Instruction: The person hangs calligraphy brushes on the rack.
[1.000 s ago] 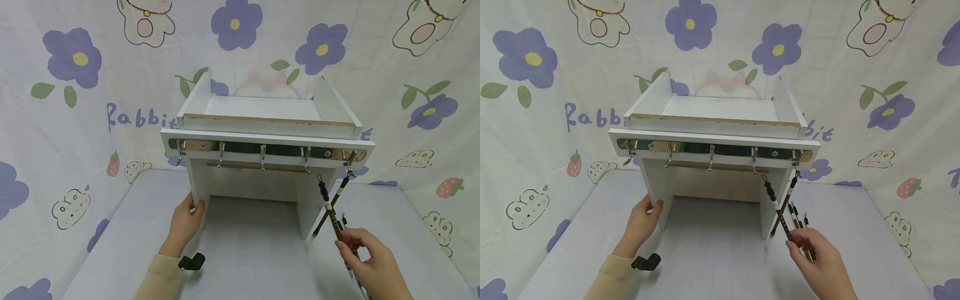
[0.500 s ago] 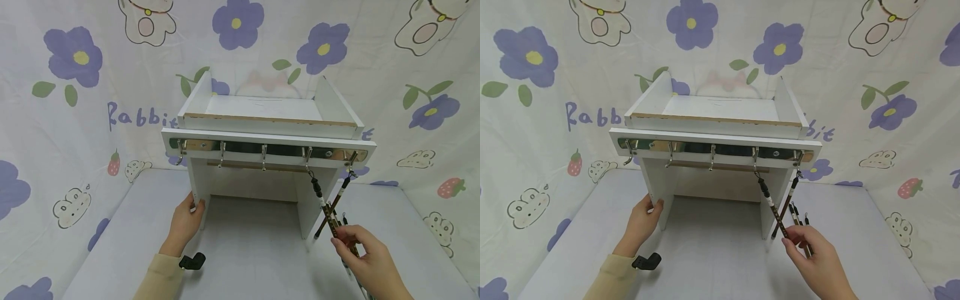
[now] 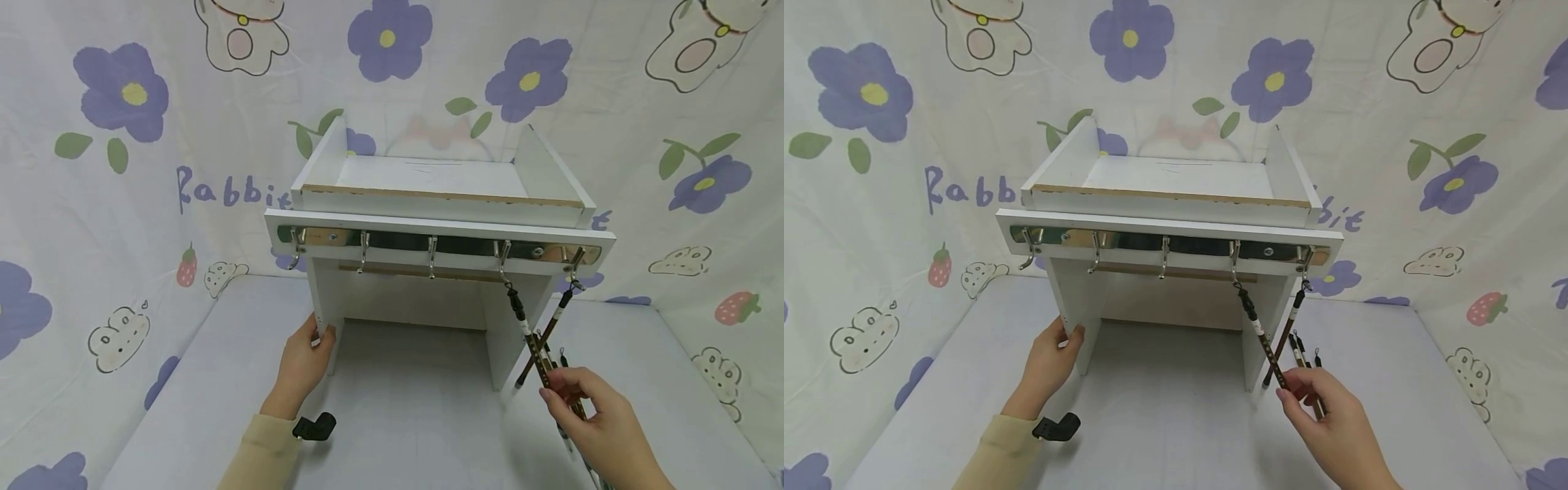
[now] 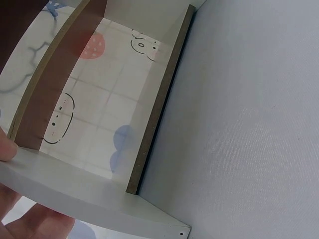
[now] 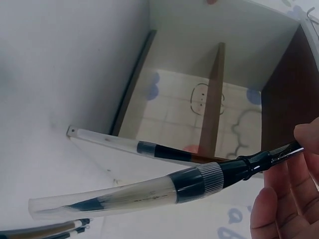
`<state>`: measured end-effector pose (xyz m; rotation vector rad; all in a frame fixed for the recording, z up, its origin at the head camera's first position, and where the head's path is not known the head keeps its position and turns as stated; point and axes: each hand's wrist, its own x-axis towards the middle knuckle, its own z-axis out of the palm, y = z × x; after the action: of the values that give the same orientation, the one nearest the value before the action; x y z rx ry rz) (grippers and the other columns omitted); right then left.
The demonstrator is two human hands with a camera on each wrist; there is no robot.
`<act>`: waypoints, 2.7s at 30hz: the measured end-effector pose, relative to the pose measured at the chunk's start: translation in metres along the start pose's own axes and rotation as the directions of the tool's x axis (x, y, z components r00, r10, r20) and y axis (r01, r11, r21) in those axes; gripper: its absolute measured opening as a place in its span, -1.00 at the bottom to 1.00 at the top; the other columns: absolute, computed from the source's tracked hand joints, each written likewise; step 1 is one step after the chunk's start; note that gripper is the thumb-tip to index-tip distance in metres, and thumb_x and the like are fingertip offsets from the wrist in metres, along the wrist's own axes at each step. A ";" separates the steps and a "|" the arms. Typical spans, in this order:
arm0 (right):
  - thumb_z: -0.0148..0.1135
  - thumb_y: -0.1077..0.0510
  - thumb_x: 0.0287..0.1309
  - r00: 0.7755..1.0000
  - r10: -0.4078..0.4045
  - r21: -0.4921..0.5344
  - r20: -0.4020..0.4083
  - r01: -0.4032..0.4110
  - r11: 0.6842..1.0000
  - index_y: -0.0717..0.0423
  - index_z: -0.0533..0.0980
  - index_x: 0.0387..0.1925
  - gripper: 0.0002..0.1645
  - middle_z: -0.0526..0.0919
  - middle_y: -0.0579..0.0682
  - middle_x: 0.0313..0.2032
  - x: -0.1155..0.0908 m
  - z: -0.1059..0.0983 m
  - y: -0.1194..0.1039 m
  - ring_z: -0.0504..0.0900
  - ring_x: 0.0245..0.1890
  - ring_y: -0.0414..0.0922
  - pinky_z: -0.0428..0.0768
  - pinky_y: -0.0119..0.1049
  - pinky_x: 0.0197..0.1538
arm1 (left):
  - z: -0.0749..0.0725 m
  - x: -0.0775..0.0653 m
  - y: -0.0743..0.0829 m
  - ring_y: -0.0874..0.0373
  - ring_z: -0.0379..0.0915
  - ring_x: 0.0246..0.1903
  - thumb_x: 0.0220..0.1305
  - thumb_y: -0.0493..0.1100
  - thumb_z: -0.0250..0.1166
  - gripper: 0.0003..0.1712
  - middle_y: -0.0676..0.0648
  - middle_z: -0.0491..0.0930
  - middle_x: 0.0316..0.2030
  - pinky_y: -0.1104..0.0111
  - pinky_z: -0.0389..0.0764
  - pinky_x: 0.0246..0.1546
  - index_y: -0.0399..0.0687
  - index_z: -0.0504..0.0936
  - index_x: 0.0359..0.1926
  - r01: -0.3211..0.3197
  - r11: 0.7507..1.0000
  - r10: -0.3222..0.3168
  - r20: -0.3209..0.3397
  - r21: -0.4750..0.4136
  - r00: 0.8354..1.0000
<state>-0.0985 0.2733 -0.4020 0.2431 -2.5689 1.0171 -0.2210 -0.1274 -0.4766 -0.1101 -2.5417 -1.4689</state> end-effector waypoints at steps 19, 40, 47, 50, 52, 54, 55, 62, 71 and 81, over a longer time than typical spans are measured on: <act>0.39 0.34 0.06 0.995 -0.088 0.013 -0.055 0.089 0.996 -0.05 0.55 -0.20 -0.69 0.58 -0.24 -0.40 0.001 0.001 -0.003 0.50 -0.43 -0.29 0.49 -0.50 -0.49 | 0.000 0.001 -0.002 -0.10 0.48 0.10 0.44 0.00 0.06 -0.48 -0.18 0.47 0.20 0.04 0.62 -0.10 0.07 0.35 0.36 -0.015 1.000 0.015 -0.002 0.005 1.000; 0.29 0.37 0.16 0.989 -0.144 -0.012 -0.022 0.143 0.990 0.05 0.57 -0.13 -0.74 0.63 -0.22 -0.30 0.002 0.005 0.000 0.54 -0.33 -0.31 0.53 -0.56 -0.35 | 0.001 0.002 -0.002 -0.13 0.46 0.12 0.43 -0.02 0.07 -0.47 -0.21 0.46 0.21 0.03 0.60 -0.09 0.02 0.34 0.37 -0.016 1.000 0.016 -0.004 -0.008 1.000; 0.22 0.39 0.22 0.985 -0.161 0.028 0.055 0.160 0.987 0.13 0.56 -0.09 -0.76 0.66 -0.15 -0.21 0.006 0.007 -0.005 0.62 -0.25 -0.30 0.56 -0.58 -0.23 | 0.001 0.001 -0.001 -0.14 0.45 0.12 0.44 -0.02 0.06 -0.45 -0.22 0.45 0.22 0.03 0.60 -0.09 0.03 0.32 0.39 -0.013 1.000 0.013 0.002 -0.007 1.000; 0.18 0.39 0.25 0.986 -0.127 0.047 0.104 0.123 0.991 0.18 0.54 -0.08 -0.77 0.66 -0.10 -0.17 0.006 0.008 -0.006 0.63 -0.21 -0.30 0.60 -0.52 -0.20 | 0.001 0.001 -0.001 -0.13 0.46 0.12 0.44 -0.01 0.06 -0.46 -0.21 0.45 0.22 0.03 0.61 -0.09 0.06 0.33 0.39 -0.002 1.000 0.002 0.005 -0.010 1.000; 0.15 0.39 0.27 0.986 -0.109 0.057 0.127 0.103 0.993 0.20 0.54 -0.07 -0.78 0.66 -0.07 -0.17 0.006 0.009 -0.006 0.64 -0.20 -0.29 0.62 -0.48 -0.20 | 0.000 0.001 -0.001 -0.13 0.46 0.12 0.44 -0.01 0.06 -0.46 -0.20 0.44 0.22 0.03 0.61 -0.09 0.07 0.32 0.39 0.001 1.000 -0.001 0.008 -0.011 1.000; 0.14 0.38 0.28 0.985 -0.096 0.069 0.141 0.087 0.994 0.21 0.53 -0.07 -0.79 0.66 -0.06 -0.17 0.006 0.009 -0.005 0.64 -0.21 -0.29 0.63 -0.46 -0.20 | 0.000 0.001 -0.001 -0.12 0.46 0.12 0.44 0.00 0.06 -0.46 -0.19 0.45 0.22 0.03 0.61 -0.09 0.08 0.33 0.39 0.006 1.000 -0.006 0.010 -0.009 1.000; 0.13 0.37 0.30 0.985 -0.091 0.078 0.146 0.080 0.994 0.20 0.53 -0.07 -0.80 0.67 -0.05 -0.16 0.006 0.009 -0.005 0.64 -0.20 -0.28 0.63 -0.45 -0.20 | 0.000 0.001 0.000 -0.12 0.46 0.12 0.44 0.01 0.06 -0.46 -0.19 0.45 0.21 0.03 0.61 -0.09 0.08 0.32 0.39 0.006 1.000 -0.006 0.010 -0.006 1.000; 0.07 0.31 0.36 0.983 -0.063 0.115 0.170 0.043 0.992 0.19 0.53 -0.05 -0.80 0.67 -0.04 -0.15 0.007 0.009 -0.004 0.64 -0.19 -0.26 0.63 -0.41 -0.18 | -0.001 0.000 0.001 -0.14 0.46 0.12 0.44 0.01 0.06 -0.45 -0.21 0.45 0.21 0.03 0.61 -0.09 0.05 0.31 0.39 -0.005 1.000 0.005 0.011 0.002 1.000; 0.07 0.30 0.37 0.980 -0.097 0.139 0.174 0.074 0.988 0.21 0.53 -0.06 -0.82 0.66 -0.18 -0.19 0.006 0.007 -0.004 0.65 -0.21 -0.26 0.63 -0.41 -0.19 | -0.001 0.000 0.001 -0.10 0.45 0.13 0.45 0.02 0.05 -0.45 -0.18 0.45 0.22 0.04 0.61 -0.08 0.08 0.29 0.41 0.005 1.000 -0.005 0.016 0.003 1.000; 0.07 0.30 0.37 0.981 -0.110 0.155 0.160 0.085 0.984 0.07 0.53 -0.07 -0.81 0.66 -0.21 -0.20 0.005 0.006 -0.005 0.64 -0.23 -0.26 0.62 -0.39 -0.23 | -0.002 -0.001 0.003 -0.13 0.47 0.11 0.45 -0.01 0.07 -0.44 -0.20 0.44 0.22 0.03 0.61 -0.09 0.05 0.30 0.41 0.007 1.000 -0.007 0.012 -0.007 1.000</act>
<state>-0.1033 0.2651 -0.4011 0.5105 -2.6014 1.1976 -0.2192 -0.1278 -0.4736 -0.1114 -2.5492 -1.4850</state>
